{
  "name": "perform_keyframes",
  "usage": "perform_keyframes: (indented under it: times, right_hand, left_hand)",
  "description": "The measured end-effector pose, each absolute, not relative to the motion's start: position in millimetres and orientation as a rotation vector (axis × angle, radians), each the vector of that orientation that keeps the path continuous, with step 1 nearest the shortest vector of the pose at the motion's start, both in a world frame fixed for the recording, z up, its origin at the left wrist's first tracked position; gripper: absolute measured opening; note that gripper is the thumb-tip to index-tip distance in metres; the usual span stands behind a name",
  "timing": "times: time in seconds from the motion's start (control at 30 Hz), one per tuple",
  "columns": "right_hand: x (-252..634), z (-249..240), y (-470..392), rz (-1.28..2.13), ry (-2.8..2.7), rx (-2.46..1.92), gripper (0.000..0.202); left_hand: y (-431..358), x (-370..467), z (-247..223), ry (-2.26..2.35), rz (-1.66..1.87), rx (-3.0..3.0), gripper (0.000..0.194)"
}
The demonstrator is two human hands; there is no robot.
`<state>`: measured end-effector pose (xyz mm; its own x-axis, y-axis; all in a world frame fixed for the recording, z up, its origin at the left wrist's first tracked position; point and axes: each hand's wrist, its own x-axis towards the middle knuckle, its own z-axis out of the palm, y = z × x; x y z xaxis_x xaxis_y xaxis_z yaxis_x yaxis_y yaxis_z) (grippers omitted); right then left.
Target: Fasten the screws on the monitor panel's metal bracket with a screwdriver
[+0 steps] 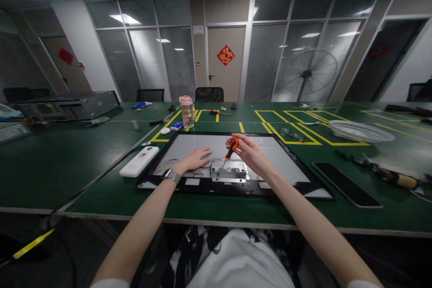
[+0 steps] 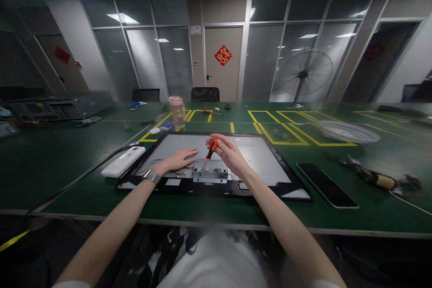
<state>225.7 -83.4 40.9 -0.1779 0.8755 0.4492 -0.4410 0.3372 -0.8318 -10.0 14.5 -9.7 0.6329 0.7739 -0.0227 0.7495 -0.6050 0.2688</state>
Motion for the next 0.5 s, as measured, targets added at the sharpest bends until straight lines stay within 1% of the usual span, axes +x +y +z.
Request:
perform_keyframes:
  times: [0.2, 0.4, 0.43, 0.5]
  right_hand:
    - [231.3, 38.7, -80.4, 1.168, -1.444, -0.482, 0.037]
    - [232.4, 36.1, -81.9, 0.721, -1.535, -0.686, 0.026]
    - [231.8, 36.3, -82.8, 0.711, -1.543, -0.689, 0.028]
    - [230.6, 37.1, -84.4, 0.806, -1.571, -0.648, 0.034]
  left_hand:
    - [13.5, -9.9, -9.2, 1.240, 0.144, 2.606, 0.053]
    - [16.6, -11.3, -12.5, 1.218, 0.165, 2.604, 0.055]
    - [16.2, -11.4, -12.3, 1.218, 0.164, 2.605, 0.055]
    - [15.0, -11.3, -11.4, 1.218, 0.159, 2.605, 0.055]
